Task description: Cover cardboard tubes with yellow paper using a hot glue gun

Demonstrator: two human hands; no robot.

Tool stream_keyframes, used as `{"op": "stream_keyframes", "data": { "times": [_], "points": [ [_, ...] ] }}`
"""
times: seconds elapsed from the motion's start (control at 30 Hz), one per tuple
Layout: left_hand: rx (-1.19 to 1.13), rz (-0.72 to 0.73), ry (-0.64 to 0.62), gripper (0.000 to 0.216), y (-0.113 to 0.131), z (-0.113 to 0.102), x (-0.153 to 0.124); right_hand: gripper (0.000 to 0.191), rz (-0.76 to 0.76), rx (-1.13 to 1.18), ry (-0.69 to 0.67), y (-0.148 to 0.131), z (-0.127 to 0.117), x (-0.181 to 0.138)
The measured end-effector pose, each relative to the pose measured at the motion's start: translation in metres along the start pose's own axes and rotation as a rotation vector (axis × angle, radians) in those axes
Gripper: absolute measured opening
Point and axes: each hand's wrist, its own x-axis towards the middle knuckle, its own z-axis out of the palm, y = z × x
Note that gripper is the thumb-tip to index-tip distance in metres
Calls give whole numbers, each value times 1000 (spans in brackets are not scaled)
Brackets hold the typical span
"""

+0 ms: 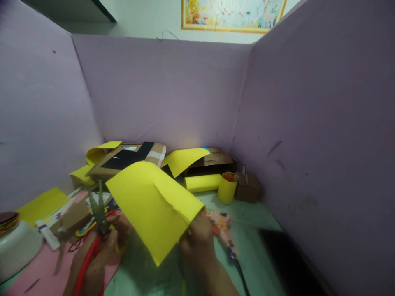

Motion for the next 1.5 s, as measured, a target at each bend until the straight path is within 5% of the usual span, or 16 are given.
{"op": "stream_keyframes", "data": {
  "times": [0.33, 0.6, 0.73, 0.97, 1.13, 1.23, 1.4, 1.5],
  "points": [
    [-41, -112, -48, 37, 0, -1, 12, 32, -15, 15, -97, -1, 3, -1],
    [-51, -121, -56, 39, 1, 1, 5, 47, 11, 104, -9, -2, 2, 2],
    [-13, -87, -60, 44, 1, -1, 0, 44, 206, 199, -10, -6, 3, 1],
    [104, -61, -105, 39, 2, -5, 1, 25, 764, 677, -81, -14, 9, 4],
    [136, -34, -80, 41, 13, -4, -6, 37, 1013, 880, -53, -24, 16, 10],
    [168, -28, -82, 39, 16, -4, -7, 41, 1083, 987, 1, -30, 18, 13],
    [128, -29, -77, 38, 9, -3, -5, 19, 1060, 1164, 32, -32, 13, 18],
    [121, -45, -86, 39, 1, -3, -3, 31, 1083, 1145, 30, -30, 9, 16]
  ]
}}
